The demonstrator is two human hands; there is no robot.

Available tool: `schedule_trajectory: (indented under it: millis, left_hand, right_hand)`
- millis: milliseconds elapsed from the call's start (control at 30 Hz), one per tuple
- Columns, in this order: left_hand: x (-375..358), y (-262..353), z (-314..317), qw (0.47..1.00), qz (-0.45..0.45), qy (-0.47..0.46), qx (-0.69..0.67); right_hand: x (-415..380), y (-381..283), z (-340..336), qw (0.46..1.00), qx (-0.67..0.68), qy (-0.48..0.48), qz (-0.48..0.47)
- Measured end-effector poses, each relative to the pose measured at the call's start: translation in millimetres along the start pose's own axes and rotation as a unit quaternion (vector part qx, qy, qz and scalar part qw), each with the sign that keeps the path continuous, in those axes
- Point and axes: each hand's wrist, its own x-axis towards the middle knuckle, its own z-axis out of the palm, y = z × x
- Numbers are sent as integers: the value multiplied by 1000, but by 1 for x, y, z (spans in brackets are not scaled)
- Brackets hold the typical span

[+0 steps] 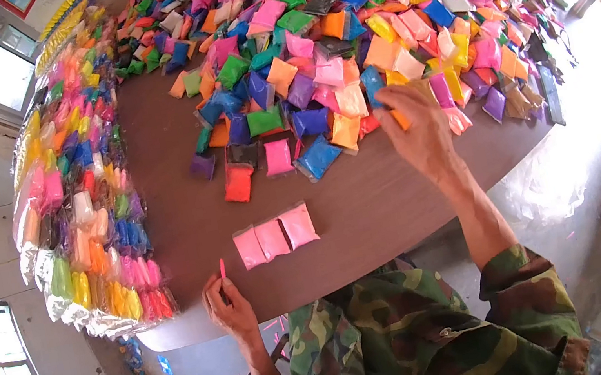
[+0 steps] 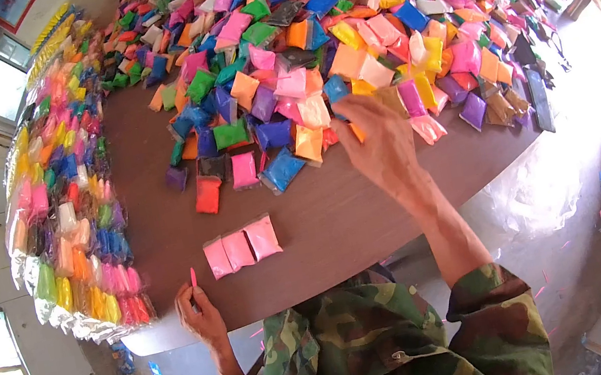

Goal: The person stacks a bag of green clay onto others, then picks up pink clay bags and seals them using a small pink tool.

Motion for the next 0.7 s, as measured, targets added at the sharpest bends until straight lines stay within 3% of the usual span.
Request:
schedule_trajectory:
  millis: [100,300,400,500,700]
  left_hand:
    - [0,2,0,1000,-11,-1,-2]
    - [2,2,-1,1000,-21,-4,-4]
    - [2,0,-1,1000,-16,-3,-7]
    - [2,5,-4,999,-35,-8,-18]
    - [0,1,-2,999,-41,-4,-15]
  right_hand:
    - [26,15,5,999,4,-21,48]
    - [73,-8,20,998,11,-51,18]
    - [95,-10,39,997,-50,-66,8]
    - [101,12,55,994,-79,-14,-72]
    - [75,3,38,993,-78,-88,32]
